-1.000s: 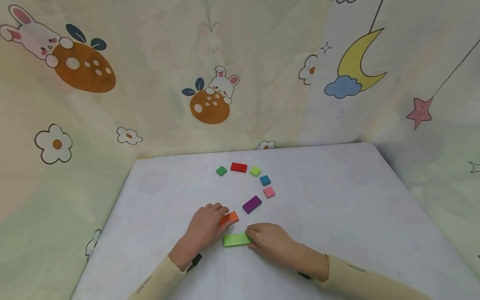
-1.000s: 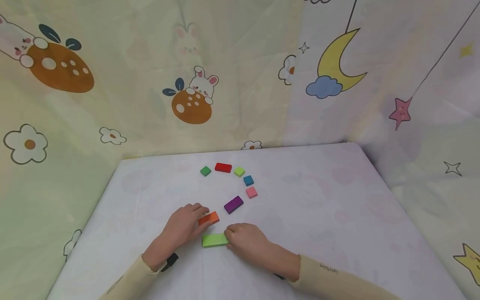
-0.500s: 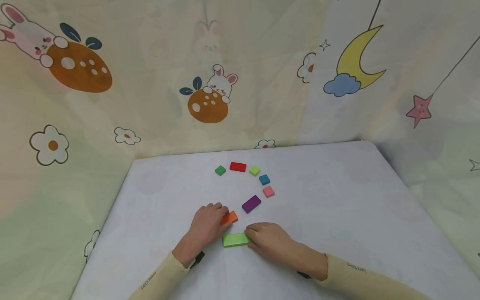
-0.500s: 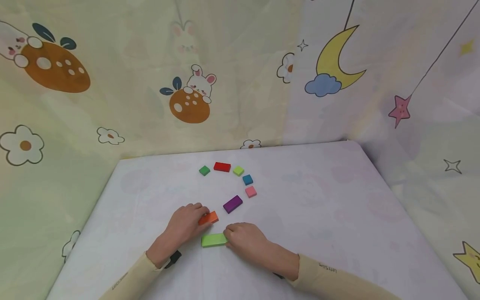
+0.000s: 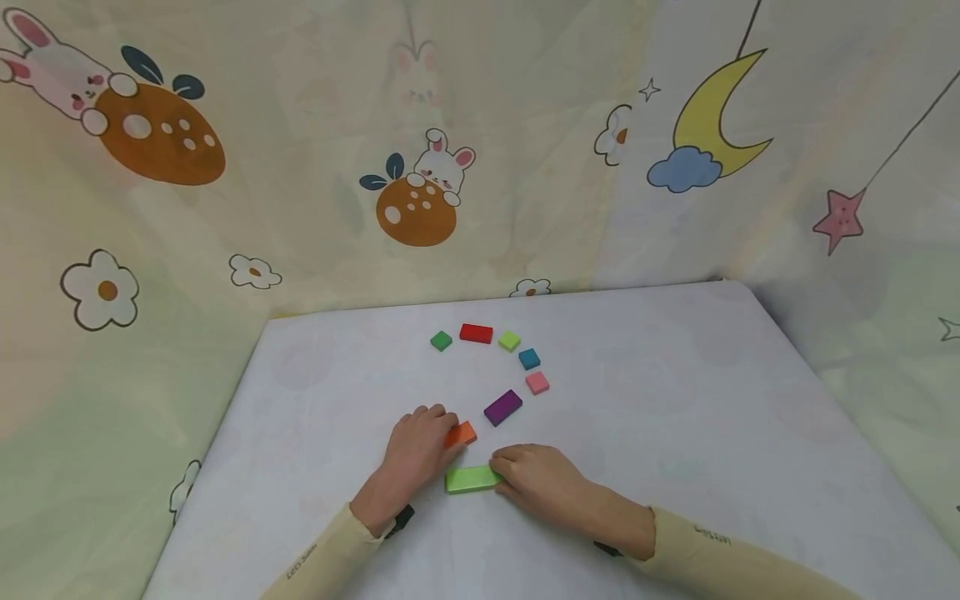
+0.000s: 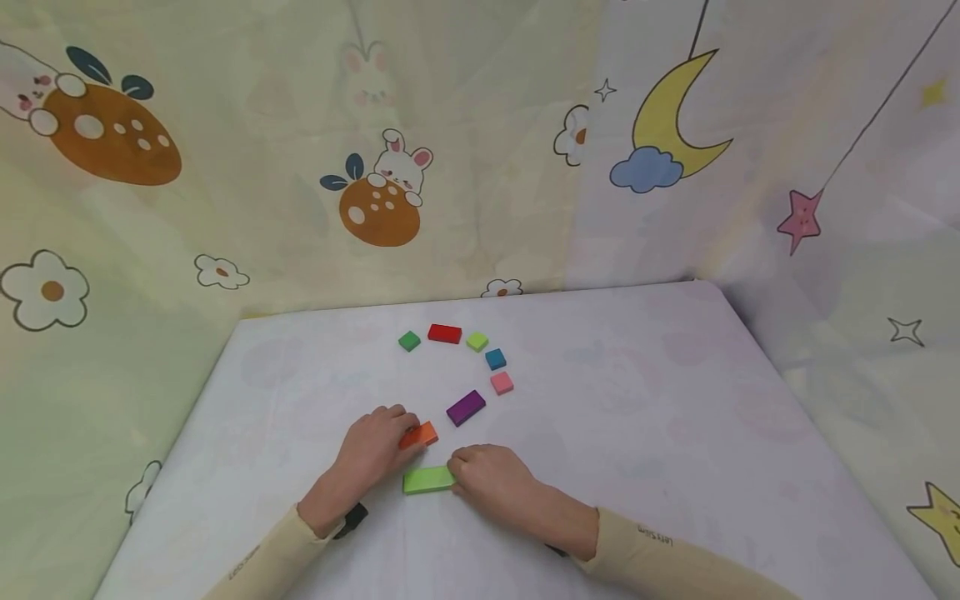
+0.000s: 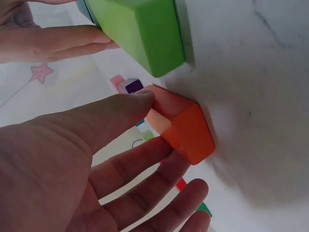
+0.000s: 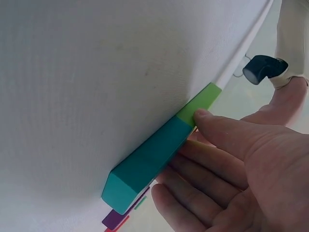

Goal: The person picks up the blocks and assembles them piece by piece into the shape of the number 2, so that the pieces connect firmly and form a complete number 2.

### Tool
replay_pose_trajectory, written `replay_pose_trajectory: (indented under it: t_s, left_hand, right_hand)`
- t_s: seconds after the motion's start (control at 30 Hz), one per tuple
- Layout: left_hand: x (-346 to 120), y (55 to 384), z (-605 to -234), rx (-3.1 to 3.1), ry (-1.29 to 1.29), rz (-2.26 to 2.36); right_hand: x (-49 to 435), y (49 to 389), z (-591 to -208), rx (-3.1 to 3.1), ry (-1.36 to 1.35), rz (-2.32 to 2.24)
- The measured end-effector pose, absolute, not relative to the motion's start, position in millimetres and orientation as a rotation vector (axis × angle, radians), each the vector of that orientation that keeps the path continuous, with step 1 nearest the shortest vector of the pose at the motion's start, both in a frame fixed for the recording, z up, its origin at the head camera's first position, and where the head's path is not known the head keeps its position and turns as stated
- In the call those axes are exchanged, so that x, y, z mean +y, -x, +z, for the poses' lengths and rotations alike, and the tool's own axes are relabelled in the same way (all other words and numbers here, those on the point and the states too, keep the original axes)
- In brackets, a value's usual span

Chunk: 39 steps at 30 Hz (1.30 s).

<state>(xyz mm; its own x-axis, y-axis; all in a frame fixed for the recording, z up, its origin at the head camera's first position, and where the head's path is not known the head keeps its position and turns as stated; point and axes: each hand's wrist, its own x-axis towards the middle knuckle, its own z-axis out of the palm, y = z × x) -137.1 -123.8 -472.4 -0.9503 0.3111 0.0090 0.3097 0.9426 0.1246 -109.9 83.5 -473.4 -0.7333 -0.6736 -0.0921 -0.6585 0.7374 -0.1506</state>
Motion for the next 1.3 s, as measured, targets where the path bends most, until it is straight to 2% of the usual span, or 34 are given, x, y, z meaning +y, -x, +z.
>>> replay_pose_trajectory:
  t_s: [0.43, 1.3]
  left_hand:
    - [-117, 131, -475, 3.111, -0.388, 0.243]
    - [-113, 123, -479, 3.121, -0.36, 0.281]
  right_hand:
    - [84, 111, -474, 2.795, 1.053, -0.192]
    - [84, 110, -474, 2.798, 1.056, -0.211]
